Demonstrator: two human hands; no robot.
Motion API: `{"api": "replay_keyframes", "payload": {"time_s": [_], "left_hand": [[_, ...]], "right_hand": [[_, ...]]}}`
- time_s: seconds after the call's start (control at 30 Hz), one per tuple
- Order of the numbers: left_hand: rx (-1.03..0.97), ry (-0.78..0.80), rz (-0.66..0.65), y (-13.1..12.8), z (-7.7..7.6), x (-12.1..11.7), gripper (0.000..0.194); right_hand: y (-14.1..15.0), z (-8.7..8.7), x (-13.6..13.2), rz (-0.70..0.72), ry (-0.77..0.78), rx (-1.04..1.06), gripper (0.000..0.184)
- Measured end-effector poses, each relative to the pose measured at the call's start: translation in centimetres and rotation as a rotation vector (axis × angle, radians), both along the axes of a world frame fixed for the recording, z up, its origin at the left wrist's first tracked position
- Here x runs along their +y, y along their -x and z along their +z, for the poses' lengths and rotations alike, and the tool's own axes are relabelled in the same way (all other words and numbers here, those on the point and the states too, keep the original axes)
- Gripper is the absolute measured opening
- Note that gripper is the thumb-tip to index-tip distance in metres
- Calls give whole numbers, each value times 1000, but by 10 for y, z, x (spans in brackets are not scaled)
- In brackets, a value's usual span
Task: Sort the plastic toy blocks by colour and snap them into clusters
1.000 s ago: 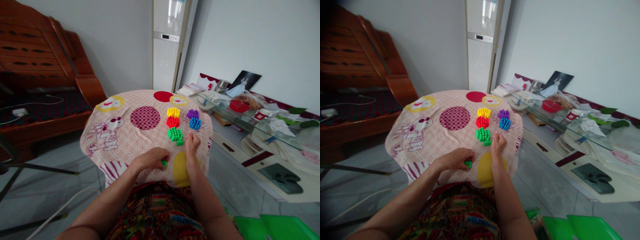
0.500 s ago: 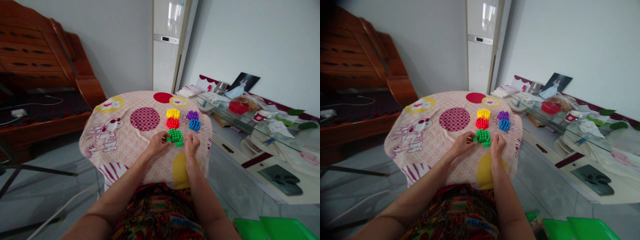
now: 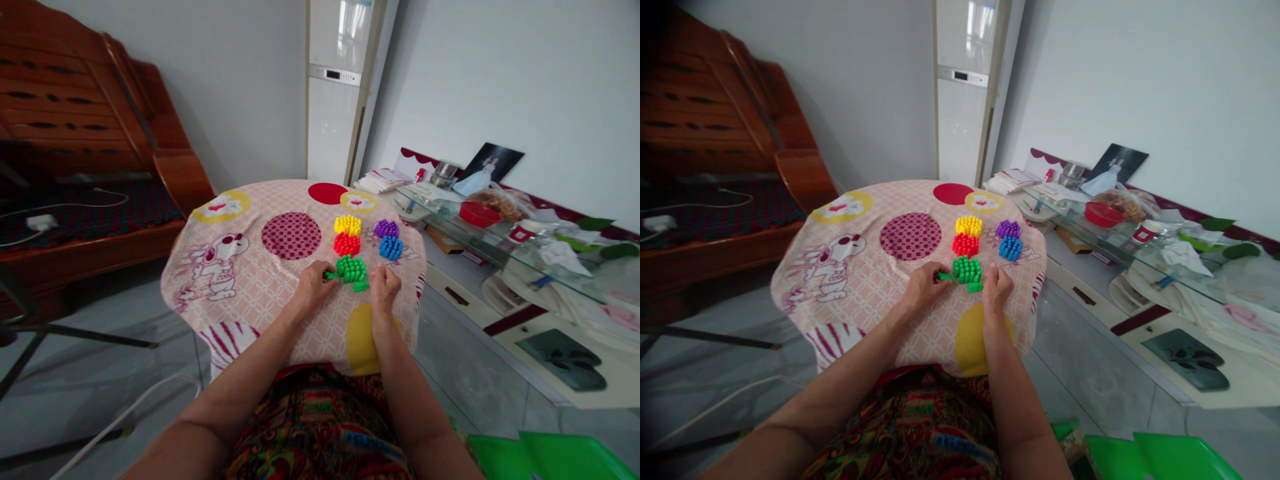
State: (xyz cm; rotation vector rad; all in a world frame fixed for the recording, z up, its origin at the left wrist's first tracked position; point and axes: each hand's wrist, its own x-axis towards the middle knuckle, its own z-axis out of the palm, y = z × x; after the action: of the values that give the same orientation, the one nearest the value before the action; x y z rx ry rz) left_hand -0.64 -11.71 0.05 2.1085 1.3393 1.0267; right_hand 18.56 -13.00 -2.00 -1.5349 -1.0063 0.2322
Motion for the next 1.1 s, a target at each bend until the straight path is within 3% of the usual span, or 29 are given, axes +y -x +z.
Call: {"api": "replay_keyframes", "payload": {"time_s": [0.23, 0.4, 0.63, 0.8, 0.93, 1.1], "left_hand": [[21, 28, 4, -10, 0, 6, 31], [32, 59, 17, -15, -2, 7, 28], [-56, 105, 1, -16, -1, 5, 39], [-54, 3, 26, -14, 2, -4, 43], [0, -113, -120, -23, 5, -14, 24], [169, -126, -275, -39, 0, -20, 15]], "right_hand": [[0, 2, -2, 16, -16, -16, 48], [1, 3, -2, 8, -7, -3, 46], [1, 2, -1, 2, -8, -10, 46], [0, 0, 0, 1, -4, -15, 48], [0, 1, 0, -8, -3, -38, 48], [0, 6, -2, -8, -4, -57, 47]]}}
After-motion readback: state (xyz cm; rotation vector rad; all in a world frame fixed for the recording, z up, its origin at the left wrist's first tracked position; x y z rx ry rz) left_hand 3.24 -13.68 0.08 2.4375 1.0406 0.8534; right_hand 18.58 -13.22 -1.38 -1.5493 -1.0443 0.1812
